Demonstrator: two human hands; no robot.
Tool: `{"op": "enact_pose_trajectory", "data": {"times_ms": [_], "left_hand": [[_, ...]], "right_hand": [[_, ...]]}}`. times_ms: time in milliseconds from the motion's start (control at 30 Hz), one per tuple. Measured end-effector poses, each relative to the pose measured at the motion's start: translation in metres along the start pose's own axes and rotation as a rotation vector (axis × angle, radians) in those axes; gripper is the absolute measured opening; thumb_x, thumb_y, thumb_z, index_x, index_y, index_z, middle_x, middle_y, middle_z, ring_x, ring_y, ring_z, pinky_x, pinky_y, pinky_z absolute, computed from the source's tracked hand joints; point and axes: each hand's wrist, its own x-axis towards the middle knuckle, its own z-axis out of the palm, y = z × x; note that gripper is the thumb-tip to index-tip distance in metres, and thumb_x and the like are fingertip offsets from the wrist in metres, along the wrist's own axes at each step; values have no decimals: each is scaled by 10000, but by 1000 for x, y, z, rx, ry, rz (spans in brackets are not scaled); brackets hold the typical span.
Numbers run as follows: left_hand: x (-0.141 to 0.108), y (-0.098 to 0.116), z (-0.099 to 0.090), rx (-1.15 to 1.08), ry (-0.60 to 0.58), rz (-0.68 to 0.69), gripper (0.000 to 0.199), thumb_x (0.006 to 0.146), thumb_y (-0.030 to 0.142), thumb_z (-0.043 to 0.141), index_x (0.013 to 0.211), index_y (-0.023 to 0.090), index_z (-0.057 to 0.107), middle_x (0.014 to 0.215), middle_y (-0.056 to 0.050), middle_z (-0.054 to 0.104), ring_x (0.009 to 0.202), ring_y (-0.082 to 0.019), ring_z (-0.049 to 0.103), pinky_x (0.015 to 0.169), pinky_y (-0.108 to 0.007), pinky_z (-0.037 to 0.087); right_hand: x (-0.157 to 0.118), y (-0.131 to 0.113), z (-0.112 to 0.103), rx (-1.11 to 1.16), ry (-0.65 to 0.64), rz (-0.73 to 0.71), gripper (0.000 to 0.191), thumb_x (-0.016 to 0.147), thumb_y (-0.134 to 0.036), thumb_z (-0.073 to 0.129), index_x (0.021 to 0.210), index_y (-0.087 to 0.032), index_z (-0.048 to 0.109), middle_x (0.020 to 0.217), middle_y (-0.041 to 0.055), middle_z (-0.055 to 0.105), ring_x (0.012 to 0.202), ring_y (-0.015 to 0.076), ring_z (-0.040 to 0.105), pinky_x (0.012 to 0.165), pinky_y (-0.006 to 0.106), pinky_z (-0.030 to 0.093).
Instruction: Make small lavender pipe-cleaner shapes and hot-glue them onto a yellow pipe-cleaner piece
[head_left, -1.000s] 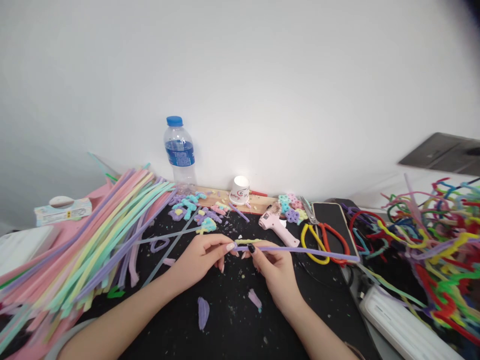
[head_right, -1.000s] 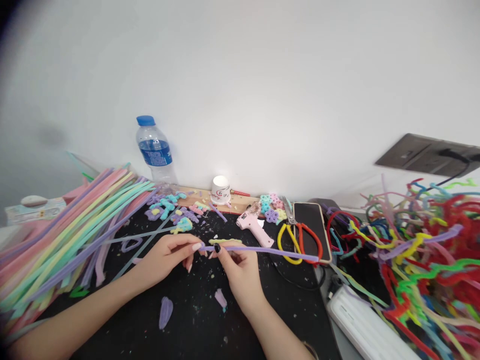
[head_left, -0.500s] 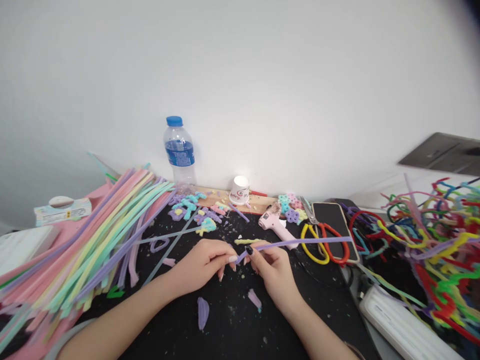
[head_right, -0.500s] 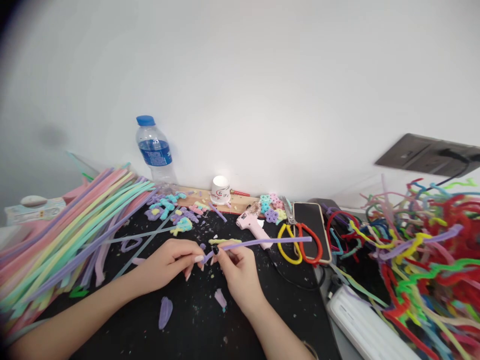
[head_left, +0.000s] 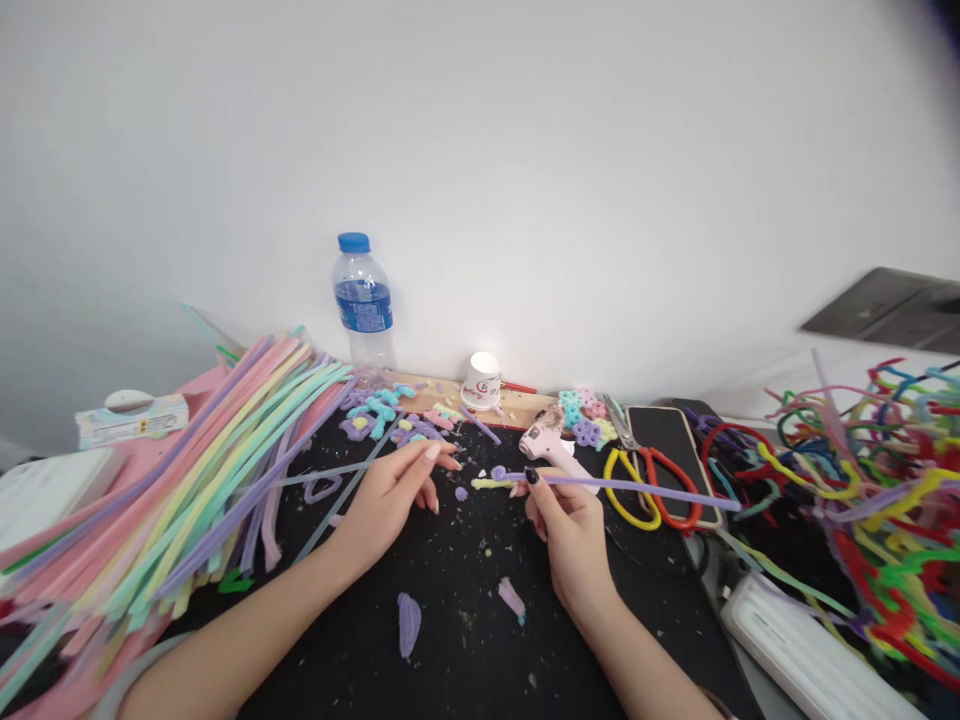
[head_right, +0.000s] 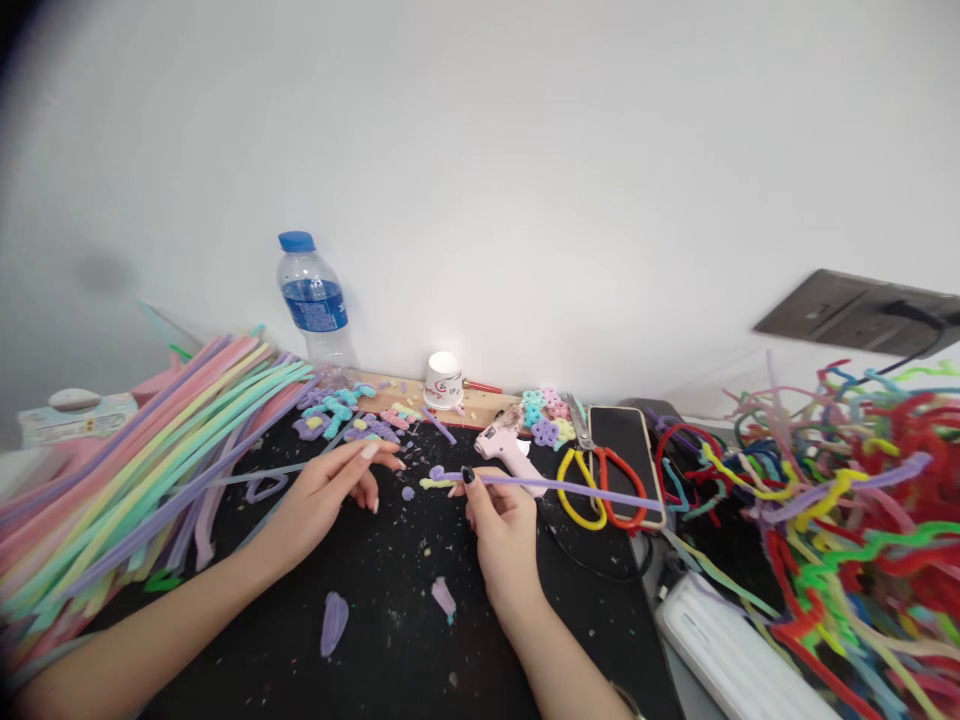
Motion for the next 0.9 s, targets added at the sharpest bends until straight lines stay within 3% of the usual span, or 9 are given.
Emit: {"op": "enact_pose_trajectory", "data": {"times_ms": [67, 167, 267, 400, 567, 733, 833, 900], "left_hand": [[2, -1, -1, -7, 94, 18, 338, 879, 401, 401, 1042, 160, 573, 966, -67, 639, 517, -100, 527, 530, -241, 425], [5, -2, -2, 18, 116, 8, 316, 857, 394, 443, 1037, 167, 569, 915, -50, 638, 519, -99, 519, 519, -233, 414], [3, -2, 0, 65, 9, -15, 306, 823, 377, 510, 1046, 178, 576, 846, -33, 649, 534, -108, 532, 533, -233, 428], [-2, 1, 5, 104, -136, 3, 348, 738, 309, 631, 1066, 203, 584, 944, -31, 654, 555, -101, 556, 535, -222, 454], [-3, 1, 4, 172, -183, 52, 306, 739, 259, 636, 1038, 199, 610, 707, 17, 633, 554, -108, 570, 564, -218, 467], [-2, 1, 3, 87, -257, 50, 216, 839, 338, 507, 884, 161, 623, 640, 20, 586, 525, -97, 551, 542, -209, 457], [-3, 2, 3, 117, -333, 29, 232, 839, 345, 505, 816, 152, 630, 712, 0, 608, 498, -80, 518, 506, -198, 433], [-3, 1, 3, 127, -325, 7, 229, 819, 363, 533, 833, 155, 629, 718, -2, 617, 482, -81, 511, 488, -198, 424]], "right_hand": [[0, 0, 0, 8, -6, 2, 213, 820, -319, 577, 714, -145, 637, 481, -41, 436, 446, 73, 329, 411, 203, 240], [0, 1, 1, 2, -49, 9, 221, 833, -318, 563, 730, -143, 649, 488, -39, 440, 444, 70, 328, 419, 209, 234], [-1, 0, 1, -12, -103, 24, 243, 843, -333, 548, 737, -145, 661, 486, -41, 425, 441, 68, 323, 416, 212, 222], [-3, -3, 4, 4, -169, 53, 241, 834, -351, 559, 763, -149, 671, 504, -40, 418, 452, 68, 325, 406, 207, 210], [-5, -6, 6, 8, -230, 85, 236, 824, -349, 572, 757, -147, 672, 511, -38, 426, 456, 68, 318, 404, 204, 207], [-5, -7, 6, -5, -266, 72, 247, 836, -346, 551, 723, -149, 647, 506, -41, 418, 456, 75, 326, 412, 207, 225], [-6, -8, 6, -37, -275, 34, 242, 840, -337, 542, 704, -150, 615, 549, -32, 445, 475, 82, 350, 432, 211, 255], [-5, -7, 4, -72, -241, -15, 221, 846, -325, 533, 715, -155, 586, 603, -22, 475, 507, 89, 372, 463, 216, 281]]}}
